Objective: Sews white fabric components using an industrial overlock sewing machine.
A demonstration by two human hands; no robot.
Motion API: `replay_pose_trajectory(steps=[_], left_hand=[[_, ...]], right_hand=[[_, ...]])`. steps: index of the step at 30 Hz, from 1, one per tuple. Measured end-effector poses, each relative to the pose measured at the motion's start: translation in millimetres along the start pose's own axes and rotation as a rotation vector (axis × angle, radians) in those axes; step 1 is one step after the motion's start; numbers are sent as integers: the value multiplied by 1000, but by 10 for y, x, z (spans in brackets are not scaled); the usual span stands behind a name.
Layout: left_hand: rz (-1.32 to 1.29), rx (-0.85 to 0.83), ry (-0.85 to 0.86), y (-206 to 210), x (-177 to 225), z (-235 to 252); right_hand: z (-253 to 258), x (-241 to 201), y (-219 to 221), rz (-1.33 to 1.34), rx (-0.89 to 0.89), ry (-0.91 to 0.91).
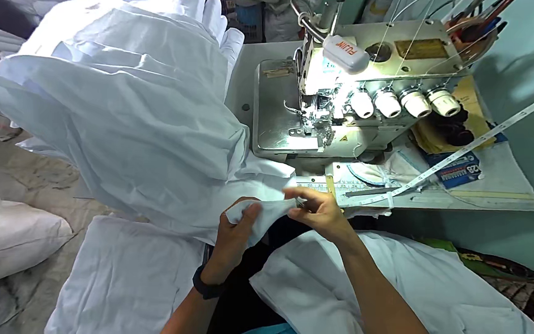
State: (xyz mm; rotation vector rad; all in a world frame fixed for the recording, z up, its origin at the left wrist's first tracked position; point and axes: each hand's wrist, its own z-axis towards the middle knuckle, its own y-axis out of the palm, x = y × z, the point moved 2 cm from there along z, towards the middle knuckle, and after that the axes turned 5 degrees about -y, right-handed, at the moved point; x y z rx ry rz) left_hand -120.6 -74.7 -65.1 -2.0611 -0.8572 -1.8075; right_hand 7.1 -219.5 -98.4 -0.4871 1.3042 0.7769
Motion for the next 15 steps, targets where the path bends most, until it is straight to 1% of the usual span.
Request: replay_pose_trajectory(steps=[2,4,9,15], left_hand=[[36,82,10,-36,23,17],[46,130,36,-90,8,37],[1,173,103,-133,-64,58],[-54,258,127,-117,-117,47]], right_hand=[[0,29,-15,3,8,54],[0,45,-52,47,20,72],[-17,64,-76,93,63,68],[-44,103,-85,110,140,54]])
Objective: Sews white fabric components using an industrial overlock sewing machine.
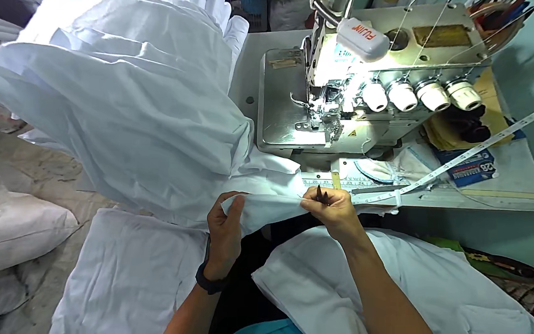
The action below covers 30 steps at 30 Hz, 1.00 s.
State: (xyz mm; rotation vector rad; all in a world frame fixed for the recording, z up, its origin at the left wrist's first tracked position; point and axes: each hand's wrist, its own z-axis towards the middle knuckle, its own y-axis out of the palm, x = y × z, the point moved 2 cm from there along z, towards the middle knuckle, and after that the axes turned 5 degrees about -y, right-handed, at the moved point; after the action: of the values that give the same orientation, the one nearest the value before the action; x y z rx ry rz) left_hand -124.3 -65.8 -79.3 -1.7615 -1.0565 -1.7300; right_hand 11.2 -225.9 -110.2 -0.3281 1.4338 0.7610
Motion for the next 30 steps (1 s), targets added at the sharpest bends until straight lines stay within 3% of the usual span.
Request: replay_pose_trajectory(steps=[4,8,13,15,19,23,27,30], left_hand=[[-38,34,-66,7,3,12],[29,-100,-59,-34,20,10],[80,-147,-34,-44,6,3],[153,-318,-15,-101,23,-31],[240,-925,59,-330,282,-147],[267,-938,178,-624,590,-203],[356,-843,254,-972,836,-361],[420,-846,344,-1467,1348,-699]], right_hand=[[3,-7,-4,14,16,6],[-7,-23,-73,-48,-44,32],[-20,-39,-89,-125,-54,53],[10,-79,-80,-277,-37,0],[216,-189,181,-619,-46,-302],[432,-124,805,-886,-347,-500],[711,212,1030,-1179,-517,-196],[695,348,1244,-939,-578,1]])
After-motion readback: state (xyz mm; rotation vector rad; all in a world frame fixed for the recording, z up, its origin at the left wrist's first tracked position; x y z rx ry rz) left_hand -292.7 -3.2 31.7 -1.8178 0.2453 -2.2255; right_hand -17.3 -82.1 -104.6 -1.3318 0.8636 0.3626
